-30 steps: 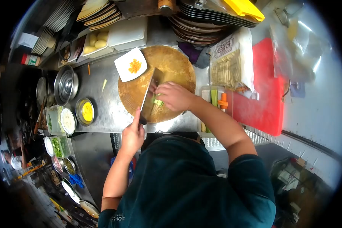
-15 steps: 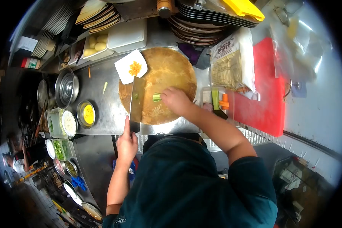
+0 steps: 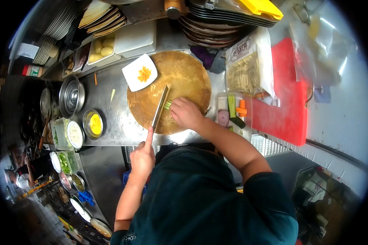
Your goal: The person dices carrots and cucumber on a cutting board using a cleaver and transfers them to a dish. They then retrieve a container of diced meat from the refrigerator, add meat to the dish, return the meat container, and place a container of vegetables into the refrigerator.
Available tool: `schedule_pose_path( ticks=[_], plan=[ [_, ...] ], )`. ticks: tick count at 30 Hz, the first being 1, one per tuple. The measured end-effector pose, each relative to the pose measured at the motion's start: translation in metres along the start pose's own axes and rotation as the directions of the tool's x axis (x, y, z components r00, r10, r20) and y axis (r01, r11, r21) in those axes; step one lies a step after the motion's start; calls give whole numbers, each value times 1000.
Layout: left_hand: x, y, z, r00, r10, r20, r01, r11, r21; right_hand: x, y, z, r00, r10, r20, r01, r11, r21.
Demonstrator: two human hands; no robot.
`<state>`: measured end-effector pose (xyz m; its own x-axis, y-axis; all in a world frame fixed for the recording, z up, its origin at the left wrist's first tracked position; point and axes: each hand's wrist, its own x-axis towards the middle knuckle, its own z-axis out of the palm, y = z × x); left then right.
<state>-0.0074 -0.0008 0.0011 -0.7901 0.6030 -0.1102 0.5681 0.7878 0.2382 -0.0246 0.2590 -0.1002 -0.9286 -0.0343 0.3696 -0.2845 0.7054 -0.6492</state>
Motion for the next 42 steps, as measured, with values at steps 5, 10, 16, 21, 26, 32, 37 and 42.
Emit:
schedule_pose_path(
  ticks=[5,10,16,21,26,32,37,42],
  plan=[
    [-1,10,-14,999,-6,38,7,1000,-9,5,2,2,997,-24,79,27,999,-40],
    [-4,9,-14,997,12,74,-13,1000,21,10,0,0,995,-26,96,34,996,-86],
    [2,2,14,995,13,99,-16,999,32,8,6,7,994,-38,102,50,992,-112],
    [4,0,15,998,21,65,-22,1000,9,5,9,9,994,-72,84,79,993,-89],
    [-1,8,-8,996,32,77,-32,999,2,4,10,7,994,-78,79,84,994,-75],
    [8,6,20,997,48,66,-49,999,15,5,9,8,993,-87,77,94,990,-101],
    [5,9,1,997,34,67,-33,999,-11,2,9,5,986,-143,82,153,979,-136],
    [5,9,2,990,28,138,-27,1000,-10,-2,12,10,988,-152,35,156,979,-131]
  ],
)
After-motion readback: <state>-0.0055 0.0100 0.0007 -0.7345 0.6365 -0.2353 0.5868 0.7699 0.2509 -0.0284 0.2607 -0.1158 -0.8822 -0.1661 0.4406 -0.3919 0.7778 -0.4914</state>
